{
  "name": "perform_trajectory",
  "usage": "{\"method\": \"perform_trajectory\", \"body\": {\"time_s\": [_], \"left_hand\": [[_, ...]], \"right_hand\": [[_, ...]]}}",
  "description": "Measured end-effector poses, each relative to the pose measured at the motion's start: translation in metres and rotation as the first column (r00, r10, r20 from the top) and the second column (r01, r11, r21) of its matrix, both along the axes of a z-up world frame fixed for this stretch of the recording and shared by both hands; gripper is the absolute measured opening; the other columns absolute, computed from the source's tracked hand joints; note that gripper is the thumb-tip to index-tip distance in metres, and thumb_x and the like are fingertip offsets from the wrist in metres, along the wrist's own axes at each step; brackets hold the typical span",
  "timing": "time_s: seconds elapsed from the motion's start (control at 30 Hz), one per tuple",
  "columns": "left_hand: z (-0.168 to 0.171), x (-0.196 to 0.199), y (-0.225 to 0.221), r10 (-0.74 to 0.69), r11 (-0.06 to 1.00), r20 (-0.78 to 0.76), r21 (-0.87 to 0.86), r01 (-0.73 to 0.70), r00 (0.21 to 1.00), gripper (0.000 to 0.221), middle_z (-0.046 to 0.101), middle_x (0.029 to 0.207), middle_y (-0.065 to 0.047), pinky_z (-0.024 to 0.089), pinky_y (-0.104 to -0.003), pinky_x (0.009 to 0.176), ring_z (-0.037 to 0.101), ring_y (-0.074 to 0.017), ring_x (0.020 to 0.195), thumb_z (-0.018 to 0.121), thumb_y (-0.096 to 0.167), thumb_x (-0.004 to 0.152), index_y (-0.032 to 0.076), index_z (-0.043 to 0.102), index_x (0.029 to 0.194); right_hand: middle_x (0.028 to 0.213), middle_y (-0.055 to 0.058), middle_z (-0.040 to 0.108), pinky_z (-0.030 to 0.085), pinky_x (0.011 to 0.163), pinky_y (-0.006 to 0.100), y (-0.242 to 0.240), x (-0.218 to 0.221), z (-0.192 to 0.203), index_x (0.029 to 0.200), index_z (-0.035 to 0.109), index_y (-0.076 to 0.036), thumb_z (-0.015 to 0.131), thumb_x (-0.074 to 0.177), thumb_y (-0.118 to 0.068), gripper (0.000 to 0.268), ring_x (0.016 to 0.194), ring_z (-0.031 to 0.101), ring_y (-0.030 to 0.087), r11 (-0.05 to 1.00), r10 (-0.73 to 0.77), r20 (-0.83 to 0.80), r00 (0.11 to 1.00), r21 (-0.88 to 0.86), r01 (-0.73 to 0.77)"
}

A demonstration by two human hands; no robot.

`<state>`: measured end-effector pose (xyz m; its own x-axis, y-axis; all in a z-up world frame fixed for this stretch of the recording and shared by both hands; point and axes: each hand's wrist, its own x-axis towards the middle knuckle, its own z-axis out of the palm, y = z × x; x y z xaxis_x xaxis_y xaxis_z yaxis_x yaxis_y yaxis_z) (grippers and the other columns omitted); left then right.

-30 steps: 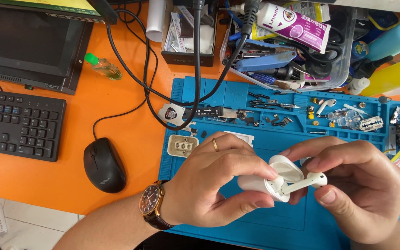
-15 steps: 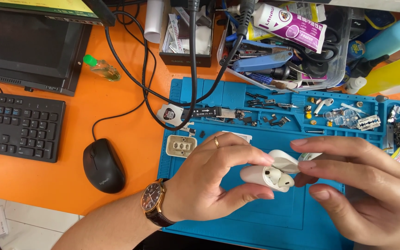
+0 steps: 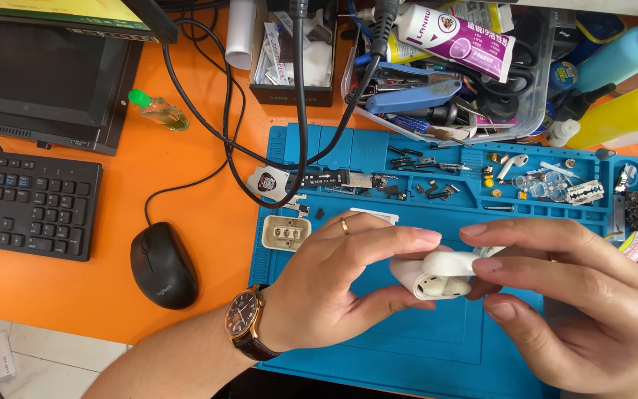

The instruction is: Inspecting a pair of wireless earbuds and their charging case to check for physical condition and functionality.

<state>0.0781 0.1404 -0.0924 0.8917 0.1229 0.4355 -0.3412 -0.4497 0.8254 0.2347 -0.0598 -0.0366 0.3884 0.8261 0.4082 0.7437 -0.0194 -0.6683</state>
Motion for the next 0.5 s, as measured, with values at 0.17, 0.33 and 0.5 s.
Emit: {"method": "perform_trajectory", "body": {"time_s": [0.17,0.33,0.5], "left_hand": [[0.003,-0.001,-0.001,-0.008,0.999,0.014,-0.031,0.008,1.0,0.054,0.07,0.142,-0.003,0.061,-0.04,0.111,0.075,-0.0254,0.12,0.073,0.029,0.111,0.016,0.042,0.154],[0.018,-0.001,0.002,-0.28,0.906,-0.103,-0.356,0.227,0.954,0.049,0.066,0.118,-0.011,0.058,-0.037,0.088,0.069,-0.0236,0.092,0.034,0.036,0.121,0.004,0.033,0.158],[0.018,0.001,0.003,-0.35,0.855,-0.123,-0.448,0.262,0.929,0.048,0.064,0.096,-0.009,0.055,-0.035,0.08,0.064,-0.0219,0.082,0.032,0.035,0.121,0.005,0.034,0.159]], "right_hand": [[0.116,0.033,0.072,0.08,0.068,0.025,-0.001,-0.003,-0.002,0.105,0.067,0.002,0.063,0.088,-0.014,0.024,0.096,0.085,0.03,0.999,-0.01,-0.065,0.998,0.037,0.012],[0.118,0.025,0.075,0.083,0.071,0.025,0.001,-0.005,0.011,0.104,0.072,-0.001,0.062,0.087,-0.021,0.027,0.104,0.086,0.028,0.997,-0.004,-0.148,0.989,-0.083,-0.008],[0.105,0.018,0.079,0.072,0.08,0.03,0.007,-0.006,0.0,0.1,0.075,-0.004,0.066,0.087,-0.022,0.025,0.093,0.085,0.025,0.996,0.083,-0.13,0.988,-0.006,-0.084]]}}
